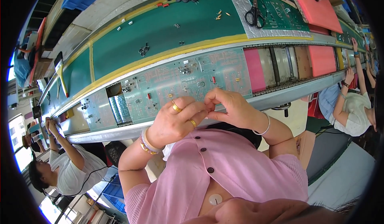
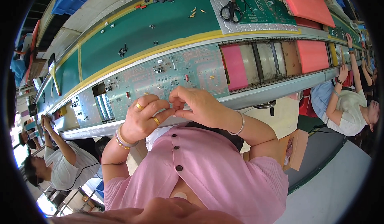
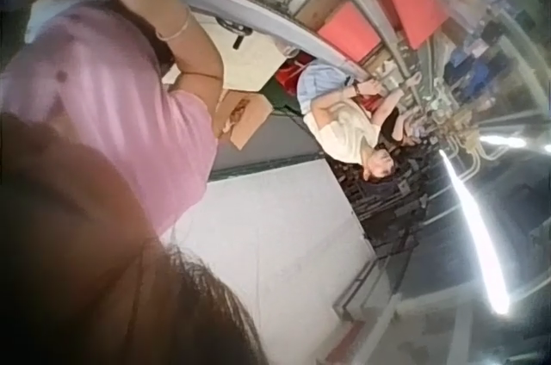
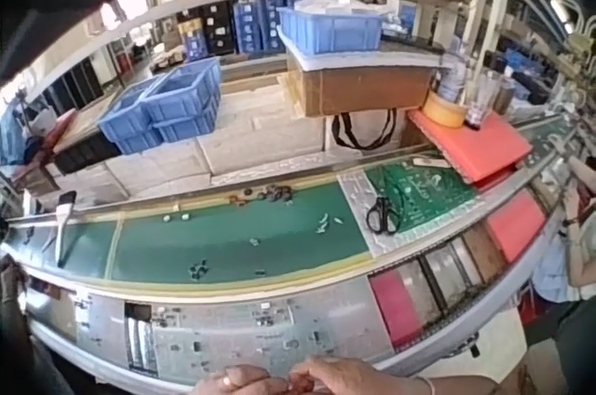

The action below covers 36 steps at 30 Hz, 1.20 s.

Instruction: The person assembles electronic components onto printed circuit boards by hand, taking components from bins and placing them onto PCBs on a conveyor belt.

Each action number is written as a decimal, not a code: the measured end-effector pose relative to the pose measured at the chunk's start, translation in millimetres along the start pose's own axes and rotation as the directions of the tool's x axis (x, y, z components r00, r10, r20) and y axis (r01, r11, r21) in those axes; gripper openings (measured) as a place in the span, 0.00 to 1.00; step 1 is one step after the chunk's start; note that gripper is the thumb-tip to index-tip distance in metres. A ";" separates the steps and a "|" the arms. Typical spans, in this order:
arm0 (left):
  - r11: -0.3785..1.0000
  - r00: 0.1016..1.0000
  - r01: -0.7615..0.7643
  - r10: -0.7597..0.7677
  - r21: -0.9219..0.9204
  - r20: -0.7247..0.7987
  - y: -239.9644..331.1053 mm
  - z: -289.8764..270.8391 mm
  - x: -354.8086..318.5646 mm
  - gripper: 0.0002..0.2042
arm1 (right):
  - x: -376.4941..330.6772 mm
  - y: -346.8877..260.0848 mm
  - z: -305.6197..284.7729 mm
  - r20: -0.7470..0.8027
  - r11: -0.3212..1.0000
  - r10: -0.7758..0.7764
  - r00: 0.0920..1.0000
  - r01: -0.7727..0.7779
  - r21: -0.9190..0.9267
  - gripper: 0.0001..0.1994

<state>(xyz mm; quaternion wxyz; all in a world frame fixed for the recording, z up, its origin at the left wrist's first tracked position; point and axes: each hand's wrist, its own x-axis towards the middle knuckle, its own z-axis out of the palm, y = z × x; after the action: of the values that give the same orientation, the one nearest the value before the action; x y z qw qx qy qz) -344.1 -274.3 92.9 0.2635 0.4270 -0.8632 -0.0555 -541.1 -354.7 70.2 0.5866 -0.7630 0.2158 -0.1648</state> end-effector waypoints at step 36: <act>0.930 0.926 0.328 -0.351 0.166 0.138 -99.0 33.3 49.6 0.07 | -43.2 50.6 -5.8 -0.461 0.989 0.020 0.887 -0.085 -0.119 0.09</act>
<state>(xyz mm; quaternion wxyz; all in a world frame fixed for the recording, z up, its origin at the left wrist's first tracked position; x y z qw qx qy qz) -315.4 -378.9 52.9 0.1468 0.5813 -0.7968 -0.0750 -587.8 -347.9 22.9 0.4699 -0.7345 0.3795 -0.3093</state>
